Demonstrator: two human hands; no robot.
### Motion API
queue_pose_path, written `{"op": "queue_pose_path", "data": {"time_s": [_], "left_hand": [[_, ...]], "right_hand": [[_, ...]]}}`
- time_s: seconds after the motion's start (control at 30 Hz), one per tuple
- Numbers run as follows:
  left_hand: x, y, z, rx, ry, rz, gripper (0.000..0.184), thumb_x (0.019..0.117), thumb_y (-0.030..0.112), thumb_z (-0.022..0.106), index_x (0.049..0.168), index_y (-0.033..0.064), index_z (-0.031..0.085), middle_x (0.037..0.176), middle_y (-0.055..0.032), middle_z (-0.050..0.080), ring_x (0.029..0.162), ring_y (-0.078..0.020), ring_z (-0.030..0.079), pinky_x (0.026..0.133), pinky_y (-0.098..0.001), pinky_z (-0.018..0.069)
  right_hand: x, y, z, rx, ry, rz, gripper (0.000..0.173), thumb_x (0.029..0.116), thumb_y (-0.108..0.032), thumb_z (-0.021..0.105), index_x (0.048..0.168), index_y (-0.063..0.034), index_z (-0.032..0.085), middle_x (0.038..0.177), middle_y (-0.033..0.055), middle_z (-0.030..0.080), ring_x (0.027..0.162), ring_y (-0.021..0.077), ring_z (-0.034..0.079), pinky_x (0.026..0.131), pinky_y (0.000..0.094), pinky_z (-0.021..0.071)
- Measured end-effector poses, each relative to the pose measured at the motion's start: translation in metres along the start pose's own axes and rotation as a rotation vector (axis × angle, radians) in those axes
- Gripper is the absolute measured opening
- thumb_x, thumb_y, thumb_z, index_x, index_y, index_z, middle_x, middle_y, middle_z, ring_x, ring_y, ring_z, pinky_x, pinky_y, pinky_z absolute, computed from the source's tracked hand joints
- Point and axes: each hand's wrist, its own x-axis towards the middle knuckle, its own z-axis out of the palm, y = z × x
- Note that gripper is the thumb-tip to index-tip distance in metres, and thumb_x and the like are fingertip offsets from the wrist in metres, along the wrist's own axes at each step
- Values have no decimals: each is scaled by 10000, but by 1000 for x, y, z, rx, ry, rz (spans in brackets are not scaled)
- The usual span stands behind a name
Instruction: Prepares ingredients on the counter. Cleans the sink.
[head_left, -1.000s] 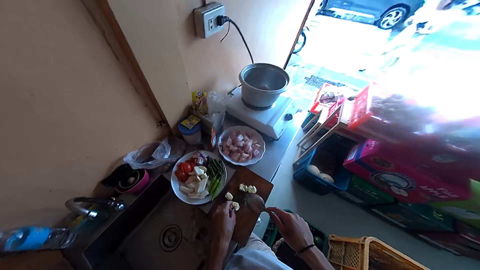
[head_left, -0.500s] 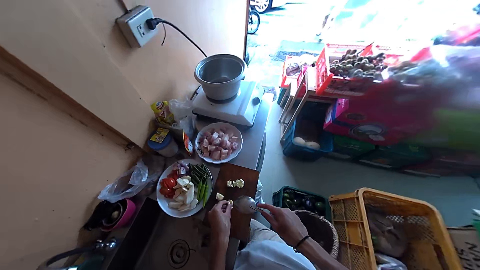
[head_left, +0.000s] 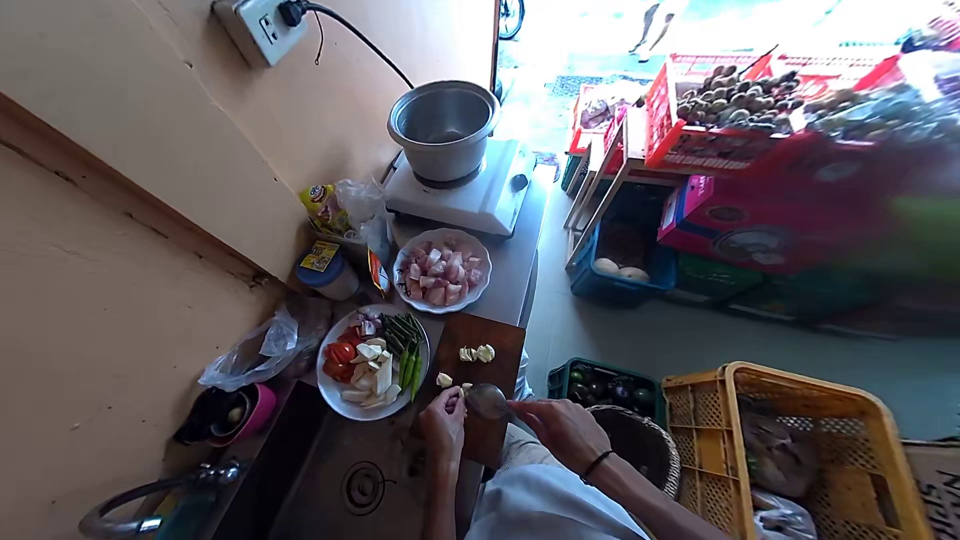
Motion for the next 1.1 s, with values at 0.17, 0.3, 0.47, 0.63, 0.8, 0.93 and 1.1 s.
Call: {"op": "queue_pose_path", "data": {"time_s": [0.17,0.3,0.47,0.63,0.8,0.93,1.1], "left_hand": [[-3,0,2,-10,-9,-15,192,939,84,724,1118,21,756,866,-80,768,695,-97,732,703,-268,625],[-3,-4,3,-17,1,21,196,937,82,714,1117,14,752,897,-87,767,723,-104,738,717,-280,631],[-2,-6,2,-32,-5,23,199,924,87,724,1107,15,751,898,-83,767,739,-96,737,718,-275,627],[0,-7,2,-26,-11,11,209,934,79,709,1129,10,741,930,-102,763,770,-107,738,728,-273,623],[1,-12,0,-1,-28,23,258,909,60,721,1157,-9,727,939,-117,763,779,-122,742,729,-286,624],[0,-11,-1,-31,-15,40,287,871,43,747,1143,-39,716,937,-124,763,796,-112,744,742,-275,621],[3,-11,1,-45,12,26,289,867,80,769,1125,-37,712,898,-83,764,754,-72,736,695,-239,624]], "right_hand": [[0,-16,-12,-109,-25,9,360,1098,-377,442,1398,-410,637,1167,70,749,1050,317,712,884,554,541],[8,-26,-27,-123,-99,-34,368,1105,-330,427,1401,-364,643,1171,101,747,1080,350,702,915,578,529],[8,-47,-35,-151,-256,8,382,1110,-287,403,1422,-339,616,1160,154,735,1066,408,695,877,618,532],[7,-62,-34,-172,-331,74,465,1104,-201,380,1510,-380,518,1143,182,726,1034,432,692,834,620,534],[13,-89,-50,-370,-441,-68,574,1031,19,409,1568,-182,437,1067,269,677,938,469,675,763,578,530],[15,-81,-47,-497,-382,-303,502,1028,59,390,1517,-19,471,927,264,648,761,423,667,635,490,530],[35,-49,-55,-500,-367,-456,527,1013,76,435,1519,-60,488,912,266,638,712,430,654,601,512,530]]}}
